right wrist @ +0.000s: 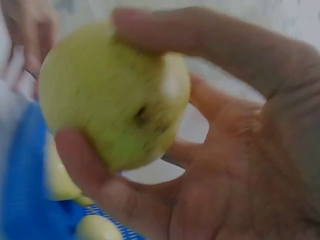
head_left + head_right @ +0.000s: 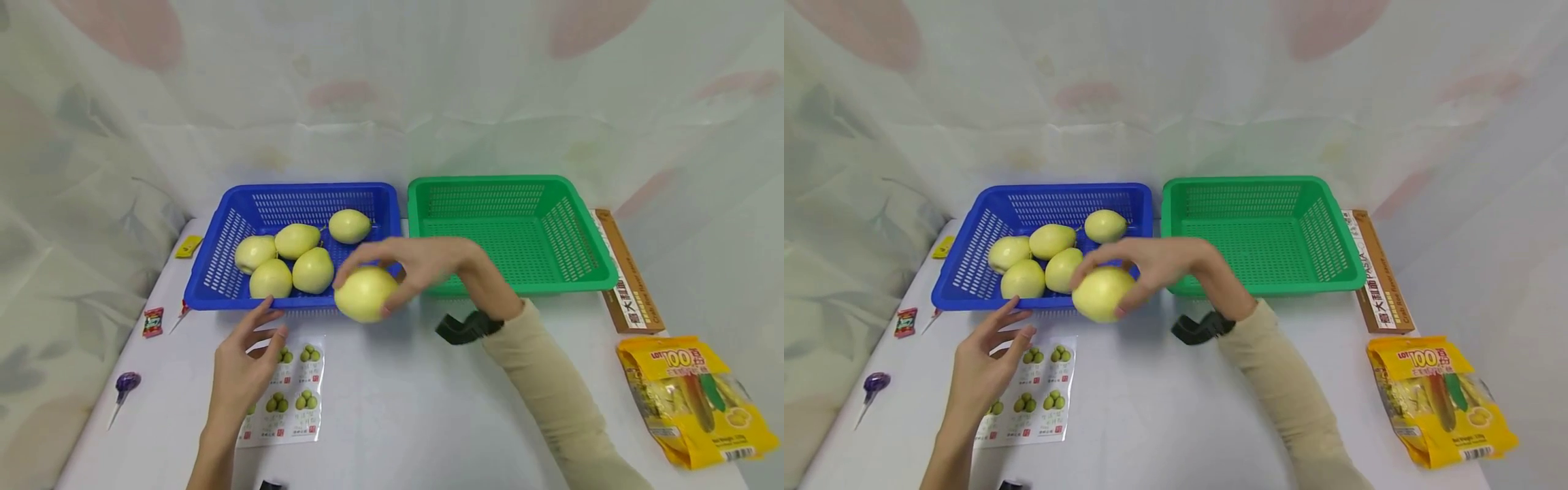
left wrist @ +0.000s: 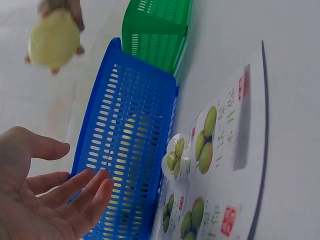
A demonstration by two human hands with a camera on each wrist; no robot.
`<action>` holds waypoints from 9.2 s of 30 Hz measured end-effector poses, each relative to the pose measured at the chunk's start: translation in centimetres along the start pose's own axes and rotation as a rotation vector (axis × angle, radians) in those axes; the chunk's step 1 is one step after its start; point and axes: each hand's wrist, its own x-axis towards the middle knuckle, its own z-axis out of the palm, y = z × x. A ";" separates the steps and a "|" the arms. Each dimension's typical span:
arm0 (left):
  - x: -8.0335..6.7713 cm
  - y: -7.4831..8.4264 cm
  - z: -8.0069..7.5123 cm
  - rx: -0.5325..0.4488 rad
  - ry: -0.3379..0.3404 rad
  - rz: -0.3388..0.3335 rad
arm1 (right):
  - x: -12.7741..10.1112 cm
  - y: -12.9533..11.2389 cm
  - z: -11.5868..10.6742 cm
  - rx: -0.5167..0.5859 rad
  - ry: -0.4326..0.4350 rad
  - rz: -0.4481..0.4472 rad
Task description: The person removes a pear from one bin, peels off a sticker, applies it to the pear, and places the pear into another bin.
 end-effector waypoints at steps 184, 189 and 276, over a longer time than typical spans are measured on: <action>-3.4 3.5 9.5 -0.133 -0.659 0.206 | -7.1 6.8 21.6 -0.077 1.016 0.032; -3.3 3.2 9.2 -0.211 -0.722 0.163 | -7.2 6.9 21.4 -0.107 0.983 0.009; -1.2 7.7 12.6 -0.558 -0.603 0.091 | -14.9 2.8 7.3 0.106 0.777 0.022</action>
